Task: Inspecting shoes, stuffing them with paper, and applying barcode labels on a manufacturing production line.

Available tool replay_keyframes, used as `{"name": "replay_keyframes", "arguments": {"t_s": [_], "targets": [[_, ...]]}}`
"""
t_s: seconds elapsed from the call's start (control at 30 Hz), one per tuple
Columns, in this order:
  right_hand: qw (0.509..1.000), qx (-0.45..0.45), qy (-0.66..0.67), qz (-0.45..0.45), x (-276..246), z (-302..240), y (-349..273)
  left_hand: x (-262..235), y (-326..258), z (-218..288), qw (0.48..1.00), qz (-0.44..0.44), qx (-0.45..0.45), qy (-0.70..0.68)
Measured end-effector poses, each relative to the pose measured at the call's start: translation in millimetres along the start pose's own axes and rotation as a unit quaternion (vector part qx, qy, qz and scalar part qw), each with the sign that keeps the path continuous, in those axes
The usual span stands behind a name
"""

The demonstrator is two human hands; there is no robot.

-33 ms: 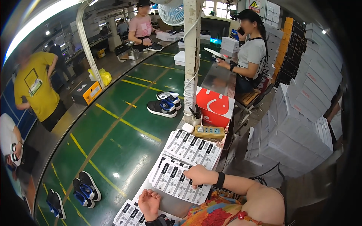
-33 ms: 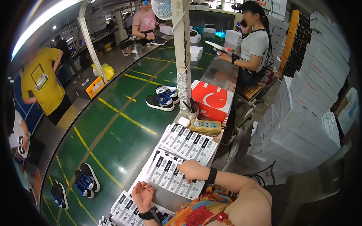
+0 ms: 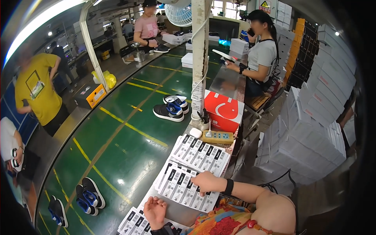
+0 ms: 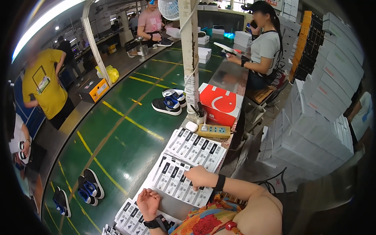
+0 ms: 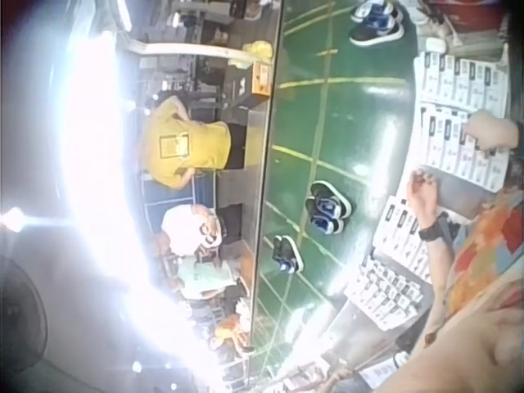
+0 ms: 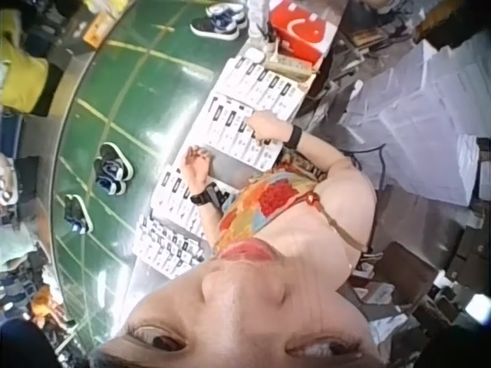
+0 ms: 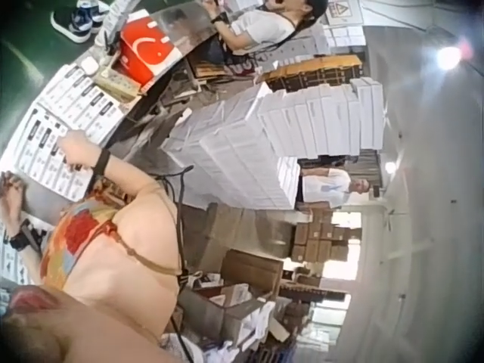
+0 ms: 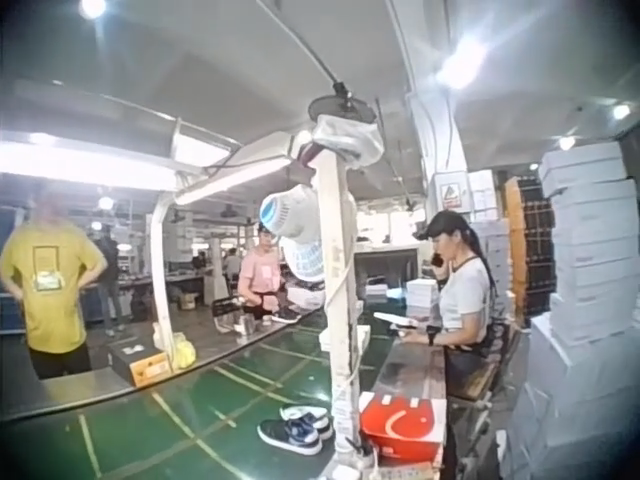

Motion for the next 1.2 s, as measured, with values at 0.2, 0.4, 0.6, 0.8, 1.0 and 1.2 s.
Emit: {"name": "replay_keyframes", "arguments": {"t_s": [0.2, 0.4, 0.6, 0.8, 1.0, 1.2], "targets": [[0.996, -0.055, -0.029, 0.062, -8.4, -12.5, -12.3, 6.0, -8.0, 2.3, 0.999, -0.029, 0.013, 0.005], [0.978, -0.153, -0.056, 0.127, -16.3, -65.0, -22.7, 78.2, -80.2, 12.9, 0.91, -0.047, 0.141, 0.387], [0.976, -0.189, -0.069, 0.08, 13.6, -87.1, -15.9, 128.0, -112.1, 117.4, 0.487, 0.019, 0.279, 0.827], [0.969, -0.203, -0.127, 0.063, 25.0, -102.7, -11.2, -3.1, -49.7, 273.6, 0.214, 0.347, 0.247, 0.879], [0.954, -0.193, -0.177, 0.147, 40.4, -98.1, -13.3, -2.6, -27.5, 277.5, 0.157, 0.356, 0.242, 0.889], [0.961, -0.19, -0.165, 0.119, 39.3, -97.9, -9.1, -3.1, -14.0, 303.7, 0.253, 0.33, 0.159, 0.896]]}}
Point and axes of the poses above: each hand's wrist, its own y-axis towards the middle knuckle, its own x-axis out of the palm, z = x × y, the point moved 5 cm from there along y, towards the middle knuckle
